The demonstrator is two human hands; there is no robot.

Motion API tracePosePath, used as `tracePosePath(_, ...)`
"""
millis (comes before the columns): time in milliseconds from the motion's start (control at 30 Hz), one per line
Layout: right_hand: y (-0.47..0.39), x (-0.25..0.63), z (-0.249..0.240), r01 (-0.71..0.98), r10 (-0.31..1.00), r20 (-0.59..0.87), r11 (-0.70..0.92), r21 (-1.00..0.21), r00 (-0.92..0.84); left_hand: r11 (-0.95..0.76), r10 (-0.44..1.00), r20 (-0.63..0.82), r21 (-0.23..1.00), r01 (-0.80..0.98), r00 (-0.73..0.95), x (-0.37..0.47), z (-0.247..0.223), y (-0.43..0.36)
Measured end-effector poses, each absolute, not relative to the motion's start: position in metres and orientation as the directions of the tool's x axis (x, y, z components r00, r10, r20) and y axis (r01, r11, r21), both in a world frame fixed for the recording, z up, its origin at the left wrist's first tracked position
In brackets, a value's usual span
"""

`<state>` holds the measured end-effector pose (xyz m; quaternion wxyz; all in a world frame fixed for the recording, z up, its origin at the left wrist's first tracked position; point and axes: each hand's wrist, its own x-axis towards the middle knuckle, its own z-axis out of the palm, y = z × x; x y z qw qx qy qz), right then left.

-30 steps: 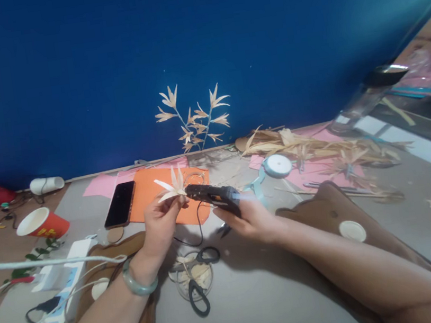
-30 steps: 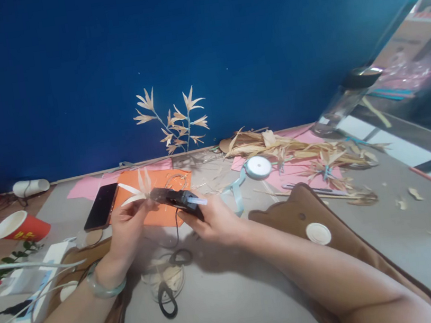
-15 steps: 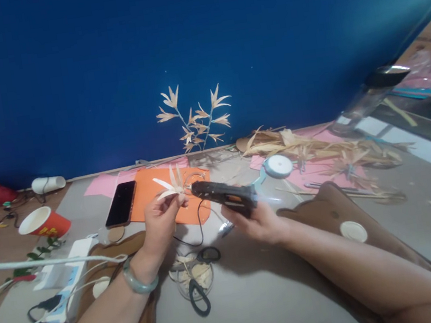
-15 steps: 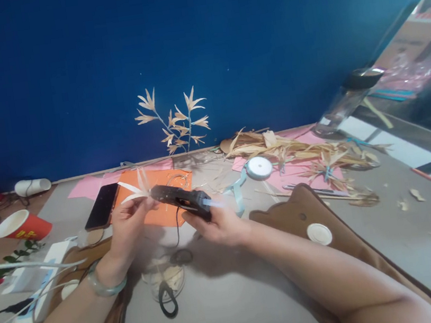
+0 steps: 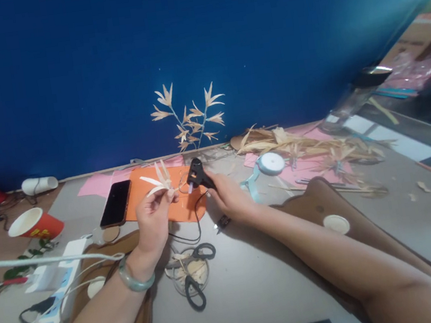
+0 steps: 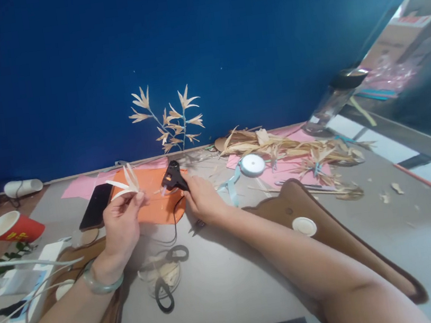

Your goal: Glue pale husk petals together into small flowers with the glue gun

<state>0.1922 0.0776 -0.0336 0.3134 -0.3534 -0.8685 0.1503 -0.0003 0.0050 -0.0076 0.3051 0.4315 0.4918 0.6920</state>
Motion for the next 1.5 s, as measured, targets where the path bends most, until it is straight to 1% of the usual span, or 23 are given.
tracePosePath(67, 0.080, 0.184, -0.047, 0.556, 0.707, 0.420, 0.708, -0.436, -0.569, -0.333, 0.854, 0.301, 0.943, -0.002, -0.425, 0.001, -0.008, 0.004)
tracePosePath(133, 0.083, 0.178, -0.058, 0.566, 0.707, 0.424, 0.707, -0.423, -0.566, -0.341, 0.859, 0.313, 0.940, 0.003, -0.406, 0.001, -0.008, 0.004)
tracePosePath(233, 0.091, 0.174, -0.070, 0.552, 0.722, 0.442, 0.692, -0.466, -0.532, -0.360, 0.858, 0.335, 0.933, 0.010, -0.390, 0.001, -0.008, 0.004)
tracePosePath(333, 0.100, 0.174, -0.075, 0.546, 0.744, 0.439, 0.669, -0.505, -0.505, -0.352, 0.867, 0.326, 0.936, -0.002, -0.376, 0.001, -0.008, 0.004)
tracePosePath(467, 0.103, 0.175, -0.071, 0.574, 0.765, 0.426, 0.644, -0.505, -0.484, -0.309, 0.898, 0.288, 0.951, -0.010, -0.332, 0.002, -0.007, 0.001)
tracePosePath(567, 0.094, 0.177, -0.055, 0.575, 0.766, 0.497, 0.638, -0.512, -0.408, -0.294, 0.917, 0.274, 0.956, -0.024, -0.291, 0.003, -0.007, 0.000)
tracePosePath(633, 0.083, 0.179, -0.039, 0.469, 0.744, 0.567, 0.666, -0.580, -0.354, -0.282, 0.930, 0.264, 0.959, -0.035, -0.255, 0.004, -0.007, 0.000)
tracePosePath(700, 0.070, 0.181, -0.021, 0.314, 0.748, 0.567, 0.661, -0.681, -0.343, -0.255, 0.947, 0.238, 0.966, -0.052, -0.218, 0.006, -0.006, -0.001)
tracePosePath(800, 0.052, 0.184, 0.001, 0.193, 0.823, 0.463, 0.538, -0.820, -0.329, -0.191, 0.968, 0.177, 0.980, -0.064, -0.176, 0.009, -0.006, -0.003)
tracePosePath(900, 0.040, 0.185, 0.015, 0.128, 0.856, 0.383, 0.448, -0.885, -0.348, -0.169, 0.975, 0.159, 0.984, -0.055, -0.155, 0.012, -0.005, -0.006)
tracePosePath(967, 0.036, 0.186, 0.020, 0.100, 0.856, 0.355, 0.418, -0.903, -0.377, -0.188, 0.971, 0.183, 0.982, -0.016, -0.153, 0.013, -0.005, -0.008)
tracePosePath(1067, 0.033, 0.188, 0.023, 0.076, 0.850, 0.338, 0.399, -0.914, -0.404, -0.227, 0.959, 0.245, 0.965, 0.132, -0.145, 0.013, -0.003, -0.010)
tracePosePath(1200, 0.032, 0.190, 0.023, 0.077, 0.851, 0.338, 0.399, -0.914, -0.402, -0.344, 0.913, 0.394, 0.884, 0.317, -0.106, 0.011, -0.003, -0.011)
tracePosePath(1333, 0.031, 0.190, 0.023, 0.054, 0.832, 0.376, 0.433, -0.900, -0.408, -0.477, 0.848, 0.529, 0.792, 0.380, -0.039, 0.009, -0.007, -0.013)
tracePosePath(1500, 0.029, 0.190, 0.023, 0.031, 0.810, 0.416, 0.469, -0.883, -0.414, -0.536, 0.805, 0.594, 0.733, 0.420, -0.010, 0.008, -0.009, -0.015)
